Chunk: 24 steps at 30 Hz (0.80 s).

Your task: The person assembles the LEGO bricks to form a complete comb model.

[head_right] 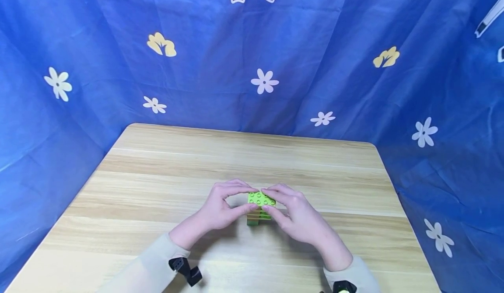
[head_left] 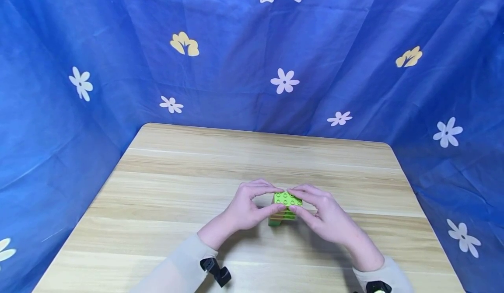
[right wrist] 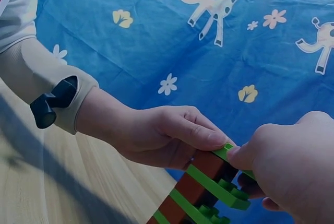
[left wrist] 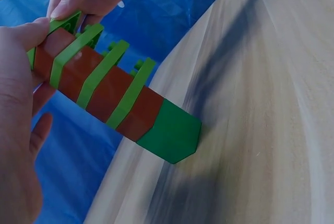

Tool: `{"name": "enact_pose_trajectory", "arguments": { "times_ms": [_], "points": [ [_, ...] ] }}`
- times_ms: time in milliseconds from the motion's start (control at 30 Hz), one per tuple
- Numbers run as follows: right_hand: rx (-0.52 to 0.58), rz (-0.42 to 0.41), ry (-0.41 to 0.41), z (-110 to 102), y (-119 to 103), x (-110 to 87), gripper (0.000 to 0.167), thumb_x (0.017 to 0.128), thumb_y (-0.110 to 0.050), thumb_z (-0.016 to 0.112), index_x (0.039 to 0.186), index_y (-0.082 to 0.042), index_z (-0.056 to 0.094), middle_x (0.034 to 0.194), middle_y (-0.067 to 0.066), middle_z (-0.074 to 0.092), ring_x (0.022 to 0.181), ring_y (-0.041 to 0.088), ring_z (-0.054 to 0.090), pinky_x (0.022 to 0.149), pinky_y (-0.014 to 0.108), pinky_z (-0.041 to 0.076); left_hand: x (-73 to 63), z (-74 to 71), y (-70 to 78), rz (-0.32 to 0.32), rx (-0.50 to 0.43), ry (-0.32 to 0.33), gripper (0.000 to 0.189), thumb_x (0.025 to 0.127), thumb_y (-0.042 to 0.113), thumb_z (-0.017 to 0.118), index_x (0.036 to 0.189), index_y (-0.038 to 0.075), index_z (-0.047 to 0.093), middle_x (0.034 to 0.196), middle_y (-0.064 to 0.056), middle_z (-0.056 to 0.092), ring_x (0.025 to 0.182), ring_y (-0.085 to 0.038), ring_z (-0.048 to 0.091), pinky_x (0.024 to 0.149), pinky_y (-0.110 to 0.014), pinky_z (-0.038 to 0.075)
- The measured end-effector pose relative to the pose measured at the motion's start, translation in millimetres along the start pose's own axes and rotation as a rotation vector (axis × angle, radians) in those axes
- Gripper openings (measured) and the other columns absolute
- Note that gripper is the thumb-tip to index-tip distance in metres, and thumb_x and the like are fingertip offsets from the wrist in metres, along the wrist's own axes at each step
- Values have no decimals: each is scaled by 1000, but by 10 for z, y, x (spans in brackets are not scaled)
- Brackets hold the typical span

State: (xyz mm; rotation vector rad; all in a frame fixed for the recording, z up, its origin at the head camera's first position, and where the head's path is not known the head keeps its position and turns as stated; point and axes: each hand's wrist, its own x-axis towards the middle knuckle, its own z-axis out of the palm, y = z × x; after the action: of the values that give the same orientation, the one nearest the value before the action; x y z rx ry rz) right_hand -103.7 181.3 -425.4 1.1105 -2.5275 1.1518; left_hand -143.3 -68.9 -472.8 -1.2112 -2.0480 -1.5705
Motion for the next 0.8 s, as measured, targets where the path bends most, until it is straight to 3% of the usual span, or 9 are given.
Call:
{"name": "enact_pose_trajectory", "arguments": {
  "times_ms": [467,800],
  "points": [
    [24,26,33,15,-6,12,37,99,-13,77,134,-5,72,130,0,71,118,20,69,101,38,56,22,-16,-1,-87,-62,-38,31,87,20,90,115,11,80,109,3,78,100,-11,74,94,-35,59],
    [42,49,72,64,1,-1,37,96,-14,80,131,-4,74,127,1,72,115,21,70,100,39,57,17,19,-5,-86,-119,-29,30,86,15,89,114,9,80,107,3,79,96,-13,74,89,-36,60]
  ]
}}
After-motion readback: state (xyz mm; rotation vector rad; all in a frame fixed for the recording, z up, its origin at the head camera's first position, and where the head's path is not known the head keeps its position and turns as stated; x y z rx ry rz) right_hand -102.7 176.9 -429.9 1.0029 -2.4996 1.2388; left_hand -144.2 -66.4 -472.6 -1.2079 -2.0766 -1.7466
